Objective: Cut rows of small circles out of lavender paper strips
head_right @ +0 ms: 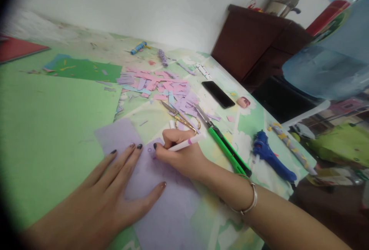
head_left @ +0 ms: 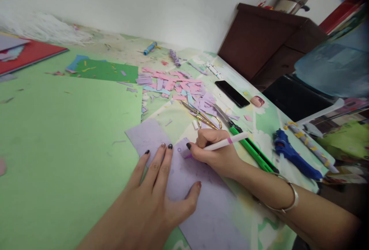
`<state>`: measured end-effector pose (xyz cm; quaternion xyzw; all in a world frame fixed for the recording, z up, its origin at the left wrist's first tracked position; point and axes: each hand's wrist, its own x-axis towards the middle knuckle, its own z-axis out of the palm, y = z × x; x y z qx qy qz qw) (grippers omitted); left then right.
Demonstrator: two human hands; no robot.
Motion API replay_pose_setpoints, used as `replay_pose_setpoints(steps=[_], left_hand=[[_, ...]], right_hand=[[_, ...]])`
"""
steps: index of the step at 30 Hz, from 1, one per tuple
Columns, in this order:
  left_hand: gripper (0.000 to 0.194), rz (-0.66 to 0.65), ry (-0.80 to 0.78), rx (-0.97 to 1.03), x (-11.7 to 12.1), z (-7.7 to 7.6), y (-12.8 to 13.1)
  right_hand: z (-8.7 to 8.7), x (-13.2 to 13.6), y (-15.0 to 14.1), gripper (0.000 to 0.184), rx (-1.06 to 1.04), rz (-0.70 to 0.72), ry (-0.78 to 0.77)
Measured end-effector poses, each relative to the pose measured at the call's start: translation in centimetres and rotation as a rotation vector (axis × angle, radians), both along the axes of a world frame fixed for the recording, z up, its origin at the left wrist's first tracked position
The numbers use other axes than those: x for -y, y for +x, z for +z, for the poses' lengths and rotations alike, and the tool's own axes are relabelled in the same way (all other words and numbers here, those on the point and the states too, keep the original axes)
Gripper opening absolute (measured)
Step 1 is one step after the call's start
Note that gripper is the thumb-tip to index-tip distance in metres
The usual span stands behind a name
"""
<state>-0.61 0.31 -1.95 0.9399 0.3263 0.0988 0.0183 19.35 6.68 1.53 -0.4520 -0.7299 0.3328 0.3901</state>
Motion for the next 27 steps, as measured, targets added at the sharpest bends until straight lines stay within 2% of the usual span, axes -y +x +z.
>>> replay_pose_setpoints(steps=[6,12,18,22,27], left_hand=[[0.095,-0.010,-0.011,0.010,-0.1,0.0,0.0],[0.082,-0.001,-0.068,-0.007,-0.2,0.3,0.0],[0.088,-0.011,-0.025,0.008,0.1,0.5,0.1],[0.085,0.041,-0.005,-0.025,0.3,0.9,0.3],[0.090,-0.020,-0.030,0.015,0.0,0.3,-0.1]], right_hand=[[0.0,0.0,0.1,0.039,-0.003,-0.004,0.016],[0.1,0.0,0.1,0.036,-0.011,-0.013,0.037],[0.1,0.0,0.2,0.037,-0.005,0.007,0.021],[0.1,0.1,0.1,0.037,0.014,-0.004,0.004],[0.1,0.0,0.1,0.038,0.021,-0.010,0.005]])
